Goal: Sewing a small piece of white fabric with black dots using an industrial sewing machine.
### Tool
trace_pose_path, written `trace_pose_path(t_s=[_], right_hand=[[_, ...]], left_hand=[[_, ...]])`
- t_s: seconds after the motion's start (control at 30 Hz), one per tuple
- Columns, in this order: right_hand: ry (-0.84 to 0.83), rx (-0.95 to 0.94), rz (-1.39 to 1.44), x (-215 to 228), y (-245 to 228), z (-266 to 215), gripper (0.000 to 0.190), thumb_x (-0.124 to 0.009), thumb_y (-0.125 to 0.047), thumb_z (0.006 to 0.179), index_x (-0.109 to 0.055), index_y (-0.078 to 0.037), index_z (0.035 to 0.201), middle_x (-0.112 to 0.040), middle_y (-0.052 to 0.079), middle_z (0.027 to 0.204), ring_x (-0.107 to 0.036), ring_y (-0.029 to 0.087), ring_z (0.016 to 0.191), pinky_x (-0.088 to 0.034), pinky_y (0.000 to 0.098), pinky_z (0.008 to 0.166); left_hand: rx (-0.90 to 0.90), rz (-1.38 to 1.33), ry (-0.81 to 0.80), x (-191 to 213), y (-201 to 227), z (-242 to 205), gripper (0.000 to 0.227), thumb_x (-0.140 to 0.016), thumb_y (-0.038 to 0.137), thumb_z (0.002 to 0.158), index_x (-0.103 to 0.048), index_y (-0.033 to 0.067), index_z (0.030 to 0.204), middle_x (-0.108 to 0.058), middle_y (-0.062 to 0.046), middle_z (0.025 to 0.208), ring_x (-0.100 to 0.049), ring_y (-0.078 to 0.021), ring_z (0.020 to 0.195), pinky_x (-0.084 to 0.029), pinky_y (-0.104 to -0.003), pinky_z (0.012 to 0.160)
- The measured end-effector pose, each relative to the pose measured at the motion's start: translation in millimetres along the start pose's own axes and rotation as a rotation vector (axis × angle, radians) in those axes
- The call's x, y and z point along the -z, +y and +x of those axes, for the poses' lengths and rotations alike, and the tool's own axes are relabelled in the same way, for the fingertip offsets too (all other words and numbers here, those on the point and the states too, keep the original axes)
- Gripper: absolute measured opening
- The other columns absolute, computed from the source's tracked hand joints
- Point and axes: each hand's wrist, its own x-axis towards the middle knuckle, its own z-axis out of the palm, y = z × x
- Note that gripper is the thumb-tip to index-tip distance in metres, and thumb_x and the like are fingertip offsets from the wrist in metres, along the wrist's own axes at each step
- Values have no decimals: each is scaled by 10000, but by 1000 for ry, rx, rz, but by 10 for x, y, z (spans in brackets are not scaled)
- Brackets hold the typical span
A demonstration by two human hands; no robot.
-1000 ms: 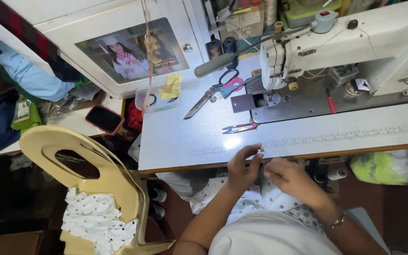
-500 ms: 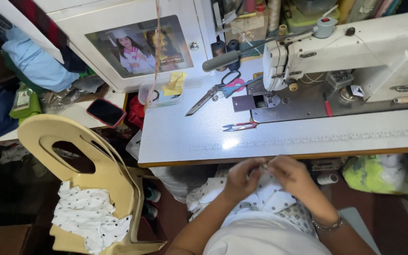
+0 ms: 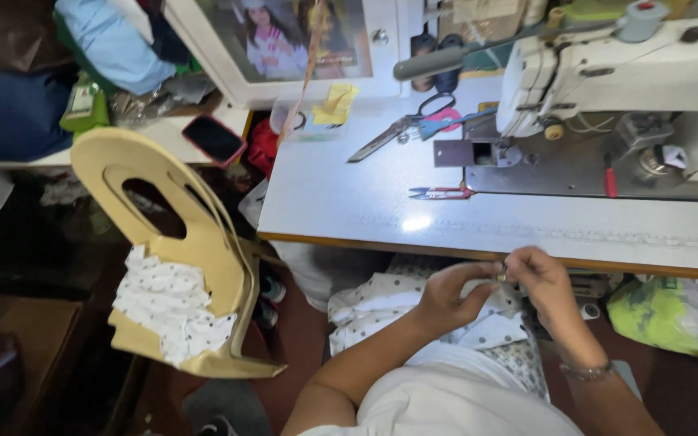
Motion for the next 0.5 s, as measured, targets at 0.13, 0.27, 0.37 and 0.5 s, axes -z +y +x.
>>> trace_pose_path(t_s=[0.13,0.27,0.37,0.5], right_hand=[[-172,294,-118,22,-43,-286,54,-778,-156,864,-814,-141,827,-736,69,693,-743,236,726,-561,356,719],[-28,203,-84,339,-115,-219,76,-712,-124,988,-775,-141,950,-724,51,865,-693,206,862,-525,379,894],[49,123,-17,221,148,-218,85,-669,-113,1078,-736,-100,1026,-670,69,879,-581,158,839,-497,366,889],[-152,310,-111,219,184,-384,35,-734,-102,903,-745,-96,871,-694,54,793,-668,190,757,-515,331,777]], left_hand=[[-20,139,3,-1,-318,-24,178,-764,78,922,-710,8,1076,-755,-92,887,-752,-259,806,-617,-320,733],[38,-1,-111,-215,-119,-285,156,-737,39,919,-719,49,1073,-744,-117,884,-750,-279,847,-613,-338,752],[16,-63,-32,-243,29,-272,157,-720,110,981,-720,31,1117,-743,-146,917,-740,-320,857,-613,-354,770],[101,77,-161,-98,-240,-314,200,-666,85,992,-645,89,1191,-740,-70,1026,-753,-237,928,-615,-335,816]])
